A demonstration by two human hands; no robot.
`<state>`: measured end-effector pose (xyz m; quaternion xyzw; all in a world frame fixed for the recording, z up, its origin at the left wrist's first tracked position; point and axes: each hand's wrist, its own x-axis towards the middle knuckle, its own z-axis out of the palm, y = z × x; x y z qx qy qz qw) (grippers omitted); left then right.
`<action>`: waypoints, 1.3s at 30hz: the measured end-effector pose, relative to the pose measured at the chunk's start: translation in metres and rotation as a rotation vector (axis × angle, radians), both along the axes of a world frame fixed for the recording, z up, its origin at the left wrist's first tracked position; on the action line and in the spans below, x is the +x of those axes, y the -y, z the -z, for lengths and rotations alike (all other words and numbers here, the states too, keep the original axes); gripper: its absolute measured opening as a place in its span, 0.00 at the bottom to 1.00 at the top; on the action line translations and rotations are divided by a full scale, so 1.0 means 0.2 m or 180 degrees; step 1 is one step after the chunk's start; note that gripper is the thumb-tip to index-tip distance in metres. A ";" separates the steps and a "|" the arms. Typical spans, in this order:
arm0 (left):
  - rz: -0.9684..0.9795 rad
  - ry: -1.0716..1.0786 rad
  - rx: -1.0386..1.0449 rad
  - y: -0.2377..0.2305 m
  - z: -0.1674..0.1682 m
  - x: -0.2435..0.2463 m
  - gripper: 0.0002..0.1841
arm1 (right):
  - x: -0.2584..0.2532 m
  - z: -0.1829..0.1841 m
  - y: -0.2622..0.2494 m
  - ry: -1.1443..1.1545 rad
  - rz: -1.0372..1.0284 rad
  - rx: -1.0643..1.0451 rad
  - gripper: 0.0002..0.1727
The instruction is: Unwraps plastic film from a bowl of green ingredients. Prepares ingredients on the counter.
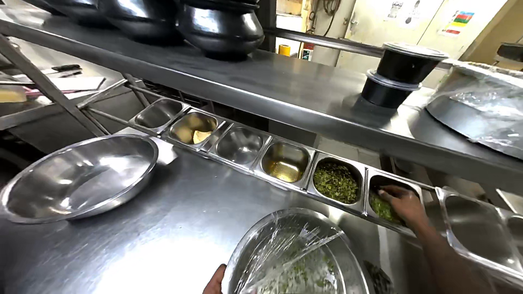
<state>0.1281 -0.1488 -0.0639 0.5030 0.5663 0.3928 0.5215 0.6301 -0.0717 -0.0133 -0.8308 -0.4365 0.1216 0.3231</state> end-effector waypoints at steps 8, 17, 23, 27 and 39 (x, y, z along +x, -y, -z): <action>0.0149 -0.0543 0.0400 0.02 -0.16 0.04 0.28 | -0.71 -0.08 0.67 0.1600 -0.1050 0.2252 0.21; 0.0774 -0.1059 0.1032 0.20 -0.34 0.13 0.21 | -1.39 0.50 0.77 0.0669 -0.2033 0.1842 0.13; 0.0950 -0.1295 0.1460 0.27 -0.37 0.18 0.18 | -1.55 0.49 0.93 0.1344 -0.3178 0.1246 0.12; 0.0974 -0.1394 0.1267 0.28 -0.40 0.20 0.21 | -1.24 0.66 1.03 0.1560 -0.3386 0.0210 0.14; 0.0893 -0.1353 0.1543 0.35 -0.41 0.25 0.17 | -1.12 0.57 0.99 0.0457 -0.1284 -0.0528 0.25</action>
